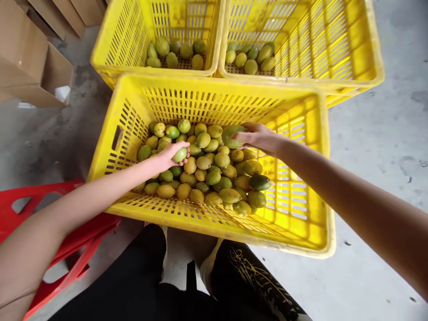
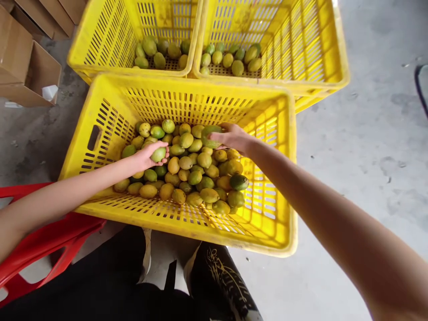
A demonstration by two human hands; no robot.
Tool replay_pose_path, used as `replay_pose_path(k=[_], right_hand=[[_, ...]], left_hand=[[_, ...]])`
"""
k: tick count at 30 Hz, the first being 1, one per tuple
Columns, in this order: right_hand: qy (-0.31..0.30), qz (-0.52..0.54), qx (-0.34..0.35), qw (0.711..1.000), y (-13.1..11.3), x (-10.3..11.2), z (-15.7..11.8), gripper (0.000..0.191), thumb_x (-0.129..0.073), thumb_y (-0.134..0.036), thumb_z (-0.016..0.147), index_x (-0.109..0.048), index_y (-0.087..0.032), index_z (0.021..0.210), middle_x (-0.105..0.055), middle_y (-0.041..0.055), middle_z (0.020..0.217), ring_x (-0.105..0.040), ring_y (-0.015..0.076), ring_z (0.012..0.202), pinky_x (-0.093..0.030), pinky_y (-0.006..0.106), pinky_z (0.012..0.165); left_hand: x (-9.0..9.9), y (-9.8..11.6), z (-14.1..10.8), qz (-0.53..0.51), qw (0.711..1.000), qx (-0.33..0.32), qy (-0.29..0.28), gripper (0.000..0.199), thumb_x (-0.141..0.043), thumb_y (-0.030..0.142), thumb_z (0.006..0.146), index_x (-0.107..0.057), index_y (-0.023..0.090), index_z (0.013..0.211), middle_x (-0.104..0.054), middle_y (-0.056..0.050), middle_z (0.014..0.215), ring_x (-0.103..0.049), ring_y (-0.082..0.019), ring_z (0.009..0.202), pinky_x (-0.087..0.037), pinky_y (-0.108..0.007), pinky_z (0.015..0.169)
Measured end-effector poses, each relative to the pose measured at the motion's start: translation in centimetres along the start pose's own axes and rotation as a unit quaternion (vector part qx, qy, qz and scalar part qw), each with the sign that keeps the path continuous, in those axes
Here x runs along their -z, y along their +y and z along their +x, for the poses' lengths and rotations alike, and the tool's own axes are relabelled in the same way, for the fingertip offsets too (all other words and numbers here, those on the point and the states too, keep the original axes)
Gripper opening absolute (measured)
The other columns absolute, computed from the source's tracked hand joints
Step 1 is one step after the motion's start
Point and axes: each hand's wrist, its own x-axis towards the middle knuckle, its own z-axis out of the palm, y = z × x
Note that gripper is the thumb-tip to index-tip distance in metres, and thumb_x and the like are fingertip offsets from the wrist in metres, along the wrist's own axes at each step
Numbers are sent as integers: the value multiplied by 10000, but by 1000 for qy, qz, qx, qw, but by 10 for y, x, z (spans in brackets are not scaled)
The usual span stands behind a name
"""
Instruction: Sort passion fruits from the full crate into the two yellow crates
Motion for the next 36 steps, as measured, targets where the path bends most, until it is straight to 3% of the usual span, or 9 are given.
replay_pose_path(k=[4, 7, 10, 13, 17, 19, 23, 29, 36], right_hand=[[-114, 311, 85, 940, -11, -12, -46, 550, -505, -402, 788, -481, -221, 1307, -570, 124, 1440, -613, 310, 1259, -554, 466, 1068], [-135, 338, 140, 921, -15, -27, -68, 606, -341, -514, 880, -445, -223, 1402, -494, 127, 1539, -592, 327, 1306, -514, 522, 1109], [-102, 259, 154, 948, -19, -36, -71, 745, -262, -730, 902, -395, -262, 1466, -558, 138, 1455, -610, 345, 1268, -560, 561, 1015], [-75, 252, 138, 955, -24, -41, -66, 775, -351, -823, 864, -430, -304, 1433, -648, 121, 1291, -629, 344, 1217, -597, 539, 936], [-84, 342, 95, 931, -26, -47, -62, 697, -317, -795, 884, -518, -281, 1311, -672, 110, 1200, -650, 315, 1172, -610, 464, 901], [-75, 411, 86, 905, -24, -50, -62, 640, -341, -768, 879, -552, -265, 1212, -683, 96, 1098, -682, 293, 1063, -614, 410, 798], [-82, 574, 55, 813, -20, -51, -63, 425, -477, -605, 864, -591, -226, 1020, -686, 66, 915, -682, 221, 807, -551, 291, 592], [-118, 624, 11, 772, -17, -46, -62, 365, -567, -433, 816, -644, -195, 1082, -734, 84, 924, -699, 237, 829, -625, 368, 738], [-180, 638, -37, 748, -22, -42, -63, 500, -546, -587, 878, -668, -183, 1147, -710, 65, 788, -702, 231, 791, -630, 410, 793]], left_hand=[[-5, 12, -8, -65, 998, -2, -16, 192, -634, 301, 934, -562, 167, 817, -619, -23, 707, -588, -112, 568, -415, -205, 483], [-8, 19, -16, -67, 998, -10, 6, 97, -643, 162, 912, -568, 170, 851, -635, -5, 776, -628, -108, 694, -509, -219, 629], [-15, 33, -27, -60, 997, -28, 36, 75, -644, 146, 931, -585, 171, 891, -640, 6, 829, -636, -105, 770, -561, -266, 793], [-28, 51, -40, -69, 996, -41, 28, 144, -602, 289, 1001, -607, 153, 953, -640, -17, 823, -664, -129, 794, -589, -303, 811], [-47, 64, -62, -121, 991, -55, 26, 268, -513, 376, 1045, -614, 145, 955, -646, -35, 817, -700, -156, 829, -588, -258, 726], [-52, 62, -73, -159, 985, -66, 28, 234, -569, 376, 1019, -622, 157, 956, -649, -35, 828, -703, -154, 827, -578, -231, 696], [-53, 53, -86, -237, 967, -93, 18, 60, -673, 179, 916, -616, 163, 904, -659, -37, 869, -693, -139, 822, -558, -194, 675], [-48, 50, -81, -282, 952, -120, 14, 115, -645, 69, 807, -587, 163, 775, -646, -20, 806, -643, -132, 735, -554, -232, 692], [-46, 54, -76, -258, 963, -73, 7, 29, -621, 159, 796, -648, 162, 806, -670, -53, 816, -664, -168, 742, -556, -264, 677]])
